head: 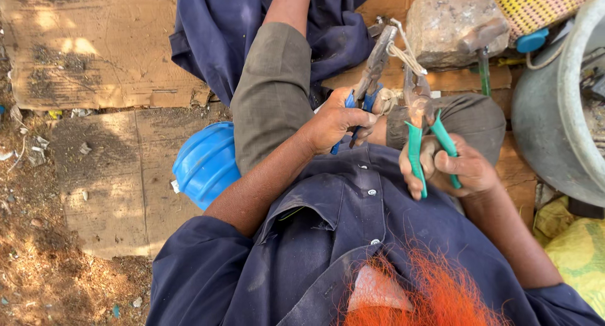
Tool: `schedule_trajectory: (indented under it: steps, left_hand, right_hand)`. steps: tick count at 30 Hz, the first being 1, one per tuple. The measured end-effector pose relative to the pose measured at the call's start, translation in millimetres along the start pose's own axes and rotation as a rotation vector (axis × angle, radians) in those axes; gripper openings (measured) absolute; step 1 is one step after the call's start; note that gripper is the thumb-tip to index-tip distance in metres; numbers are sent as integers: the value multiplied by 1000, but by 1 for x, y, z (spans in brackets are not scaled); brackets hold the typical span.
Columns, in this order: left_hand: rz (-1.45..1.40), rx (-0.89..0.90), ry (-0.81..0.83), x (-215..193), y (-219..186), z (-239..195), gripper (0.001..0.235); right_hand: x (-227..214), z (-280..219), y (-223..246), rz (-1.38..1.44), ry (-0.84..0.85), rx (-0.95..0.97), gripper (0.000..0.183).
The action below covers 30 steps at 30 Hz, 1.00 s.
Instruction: The person sits on a cardboard sheet and uses two pairs of pliers to twist a bundle of thin metal wires together. They repeatedly grip the wires with both tools, rotate them to tighten the twist, and adjust their grip to continue the process.
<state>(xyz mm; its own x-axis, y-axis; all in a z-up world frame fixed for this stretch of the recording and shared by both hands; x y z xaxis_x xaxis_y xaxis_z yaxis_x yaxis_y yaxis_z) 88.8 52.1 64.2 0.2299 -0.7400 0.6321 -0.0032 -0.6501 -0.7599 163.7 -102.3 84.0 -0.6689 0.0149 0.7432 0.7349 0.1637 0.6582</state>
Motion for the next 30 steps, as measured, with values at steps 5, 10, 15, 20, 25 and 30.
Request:
schedule_trajectory:
  steps: [5,10,15,20,25,30]
  left_hand:
    - [-261,-33,-85,-14,-4,-7,11]
    - [-277,-110,7,1,3,-15,9]
    - [-304,-158,28,11,11,-18,9]
    - [-326,-182,30,13,17,-21,8]
    - [-359,-163,81,21,14,-21,5]
    - [-318,-162,3,15,17,-22,4]
  right_hand:
    - [-14,-15,51,-1503,-406,-118,42]
    - [6,-5,75,-1915,-528,-97,47]
    - [26,14,87,-2116,-436,-144,45]
    - [31,19,91,-2143,-406,-145,47]
    - [30,19,91,-2242,-404,-129,41]
    - [21,22,86,-2205,-383,-69,34]
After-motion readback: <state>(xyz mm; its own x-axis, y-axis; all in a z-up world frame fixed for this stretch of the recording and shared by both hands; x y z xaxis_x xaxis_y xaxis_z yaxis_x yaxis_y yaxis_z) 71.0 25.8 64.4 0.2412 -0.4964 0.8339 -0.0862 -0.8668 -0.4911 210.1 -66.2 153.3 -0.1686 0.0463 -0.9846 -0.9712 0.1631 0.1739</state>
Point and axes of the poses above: each hand's wrist, its own z-axis towards the middle knuckle, its own x-axis out of the palm, y = z × x, the point moved 9 cm from there along z, towards the middle knuckle, and after that the axes turned 4 degrees about z, right-handed, at the moved point
